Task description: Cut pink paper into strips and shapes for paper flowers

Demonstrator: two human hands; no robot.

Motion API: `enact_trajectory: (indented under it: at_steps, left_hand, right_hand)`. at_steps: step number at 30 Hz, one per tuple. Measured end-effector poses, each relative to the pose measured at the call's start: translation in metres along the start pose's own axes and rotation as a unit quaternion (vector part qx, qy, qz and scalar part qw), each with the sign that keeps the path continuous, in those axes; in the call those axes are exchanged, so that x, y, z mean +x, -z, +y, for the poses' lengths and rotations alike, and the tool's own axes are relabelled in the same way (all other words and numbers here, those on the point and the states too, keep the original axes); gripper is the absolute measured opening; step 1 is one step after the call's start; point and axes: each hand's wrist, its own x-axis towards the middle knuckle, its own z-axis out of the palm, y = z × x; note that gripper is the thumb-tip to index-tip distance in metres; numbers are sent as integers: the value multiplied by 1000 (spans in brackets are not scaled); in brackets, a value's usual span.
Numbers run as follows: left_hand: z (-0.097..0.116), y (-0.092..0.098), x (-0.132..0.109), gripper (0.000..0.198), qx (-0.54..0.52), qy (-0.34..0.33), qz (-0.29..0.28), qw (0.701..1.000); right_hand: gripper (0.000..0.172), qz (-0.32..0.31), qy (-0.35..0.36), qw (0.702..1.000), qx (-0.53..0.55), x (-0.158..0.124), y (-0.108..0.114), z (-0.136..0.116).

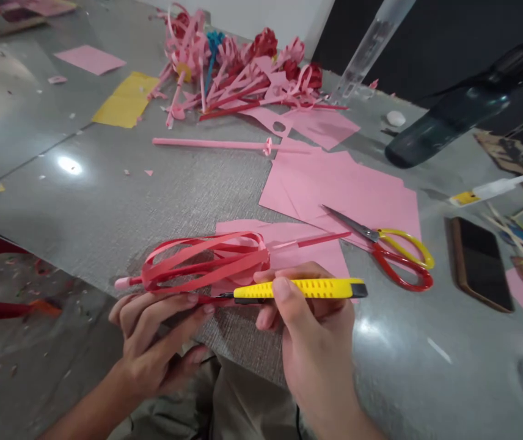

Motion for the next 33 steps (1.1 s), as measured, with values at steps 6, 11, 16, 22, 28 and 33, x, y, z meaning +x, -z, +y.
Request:
enact_trajectory:
  at_steps: [6,11,16,22,28,33]
  left_hand:
    - [-1,-7,-3,29,11,12,22,1000]
    - [-2,-10,-7,29,37,14,27,999]
    - [-3,-12,-6,29,45,6,32,998]
    - [0,-14,-2,28,42,20,55,997]
    - [-1,-13,-9,30,54,18,29,998]
    - [2,-9,-8,37,26,34,19,999]
  right_hand:
    - [6,6,11,999,-33,-1,2,0]
    - [7,26,12,998,-47,-3,1,-1]
    - [7,30,11,998,-50,-3,1,-1]
    - [5,31,21,998,-48,-3,2,0]
    - [7,39,2,999,-9,-1,3,-1]
    - [24,58,-24,997,48,3,5,-12]
